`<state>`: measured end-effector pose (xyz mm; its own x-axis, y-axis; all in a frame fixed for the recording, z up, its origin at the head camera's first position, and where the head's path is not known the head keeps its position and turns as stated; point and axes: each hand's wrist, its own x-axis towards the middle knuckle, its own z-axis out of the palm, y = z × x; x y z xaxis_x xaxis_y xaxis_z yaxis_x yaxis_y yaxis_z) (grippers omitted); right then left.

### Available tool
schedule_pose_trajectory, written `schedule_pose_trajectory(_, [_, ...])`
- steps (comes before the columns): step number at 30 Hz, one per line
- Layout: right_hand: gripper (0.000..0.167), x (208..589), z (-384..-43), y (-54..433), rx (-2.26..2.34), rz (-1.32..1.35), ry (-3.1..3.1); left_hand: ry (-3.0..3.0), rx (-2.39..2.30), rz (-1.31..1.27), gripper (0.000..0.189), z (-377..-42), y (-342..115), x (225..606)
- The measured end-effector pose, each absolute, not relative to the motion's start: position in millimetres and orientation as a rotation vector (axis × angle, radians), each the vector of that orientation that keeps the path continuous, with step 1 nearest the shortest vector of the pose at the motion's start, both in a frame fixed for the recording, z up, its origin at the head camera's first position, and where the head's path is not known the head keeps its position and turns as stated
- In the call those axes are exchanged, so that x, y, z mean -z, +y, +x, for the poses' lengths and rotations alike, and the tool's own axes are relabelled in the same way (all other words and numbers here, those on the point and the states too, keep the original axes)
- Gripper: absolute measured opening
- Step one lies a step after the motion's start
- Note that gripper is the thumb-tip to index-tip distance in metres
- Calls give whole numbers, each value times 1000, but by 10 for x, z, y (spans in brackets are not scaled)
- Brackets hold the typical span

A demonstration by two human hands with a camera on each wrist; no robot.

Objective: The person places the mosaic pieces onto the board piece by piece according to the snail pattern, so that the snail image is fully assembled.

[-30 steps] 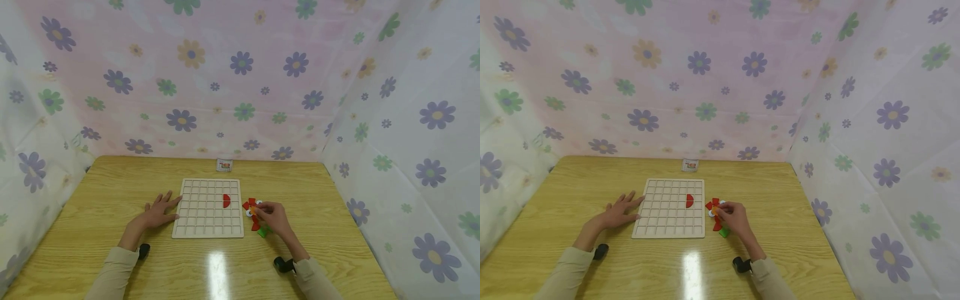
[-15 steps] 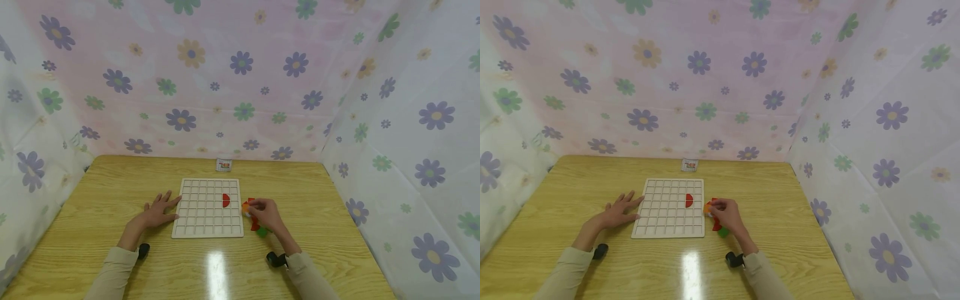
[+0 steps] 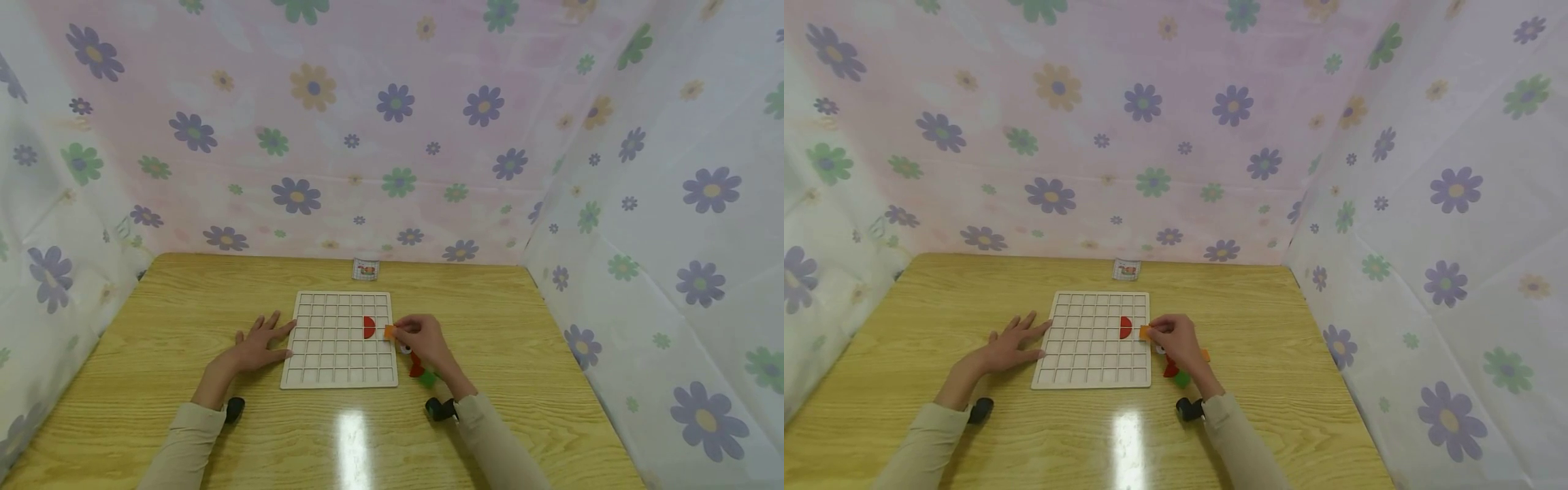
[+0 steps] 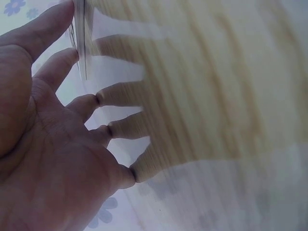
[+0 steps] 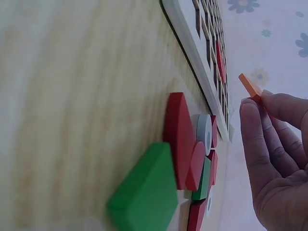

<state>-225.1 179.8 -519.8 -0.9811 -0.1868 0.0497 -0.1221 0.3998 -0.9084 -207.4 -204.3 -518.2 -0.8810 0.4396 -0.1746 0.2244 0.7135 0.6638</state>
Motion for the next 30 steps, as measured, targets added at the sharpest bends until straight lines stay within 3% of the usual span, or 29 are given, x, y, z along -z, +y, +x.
schedule_pose_trajectory(12, [17, 5098, -2347, 1691, 1716, -332, 2500, 2609, -930, 517, 73, -2076, -2046, 5182])
schedule_pose_trajectory(20, [22, 5244, -2417, 1677, 1759, -334, 2491, 2593, -931, 506, 72, -2062, -2039, 5139])
schedule_pose_trajectory(30, [13, 5283, -2490, 1581, 1675, -236, 2591, 2595, -921, 504, 72, -2064, -2042, 5138])
